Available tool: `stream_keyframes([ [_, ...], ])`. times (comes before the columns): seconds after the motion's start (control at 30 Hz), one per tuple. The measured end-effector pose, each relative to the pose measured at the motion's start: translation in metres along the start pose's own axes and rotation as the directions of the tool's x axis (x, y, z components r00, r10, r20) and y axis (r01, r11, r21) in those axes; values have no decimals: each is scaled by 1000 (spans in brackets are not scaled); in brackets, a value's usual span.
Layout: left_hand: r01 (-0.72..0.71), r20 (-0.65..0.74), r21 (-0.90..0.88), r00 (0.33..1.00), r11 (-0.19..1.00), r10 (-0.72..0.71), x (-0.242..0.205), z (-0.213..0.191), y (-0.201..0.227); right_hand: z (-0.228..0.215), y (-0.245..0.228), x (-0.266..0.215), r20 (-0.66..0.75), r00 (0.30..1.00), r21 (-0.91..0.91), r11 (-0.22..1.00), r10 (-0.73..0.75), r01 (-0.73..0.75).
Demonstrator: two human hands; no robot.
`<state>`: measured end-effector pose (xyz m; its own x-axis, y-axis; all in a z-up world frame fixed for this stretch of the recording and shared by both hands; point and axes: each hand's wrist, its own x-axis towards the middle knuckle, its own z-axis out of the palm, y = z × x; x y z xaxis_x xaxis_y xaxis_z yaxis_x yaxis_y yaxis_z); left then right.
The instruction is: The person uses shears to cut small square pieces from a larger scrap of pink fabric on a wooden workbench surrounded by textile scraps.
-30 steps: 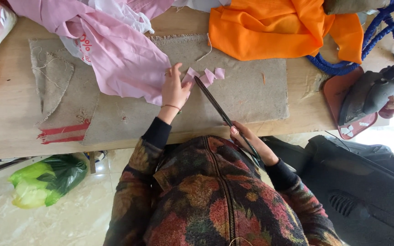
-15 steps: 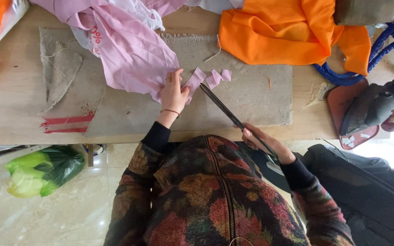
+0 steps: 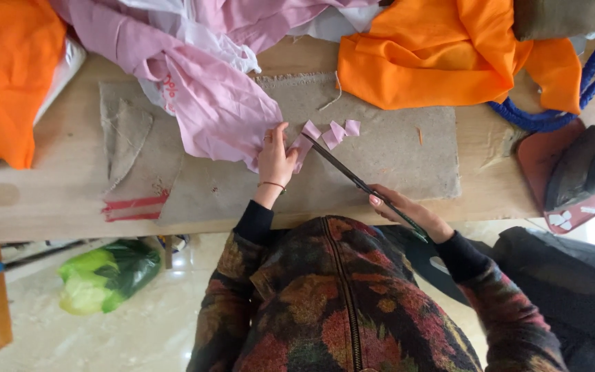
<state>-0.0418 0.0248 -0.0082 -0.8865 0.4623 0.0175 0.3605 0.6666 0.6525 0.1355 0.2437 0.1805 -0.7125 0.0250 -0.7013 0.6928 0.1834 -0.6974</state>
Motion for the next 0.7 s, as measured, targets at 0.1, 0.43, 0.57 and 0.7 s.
stream_keyframes([
  [0.1, -8, -4, -28, 1000, 1000, 7, 2, 4, -8, -2, 4, -4, -4, 1000, -4, 1000, 17, -17],
  [0.43, -4, -8, -20, 1000, 1000, 4, 1, -8, 5, -3, 15, -3, 49, 999, -161, 987, 22, -14],
  [0.57, -2, -6, -18, 1000, 1000, 2, -2, -6, 3, 5, 25, 10, 36, 999, -248, 969, 2, 7],
  [0.7, 2, 6, -16, 1000, 1000, -2, 1, -6, 3, 2, 46, 31, -13, 1000, -342, 940, -7, 2],
])
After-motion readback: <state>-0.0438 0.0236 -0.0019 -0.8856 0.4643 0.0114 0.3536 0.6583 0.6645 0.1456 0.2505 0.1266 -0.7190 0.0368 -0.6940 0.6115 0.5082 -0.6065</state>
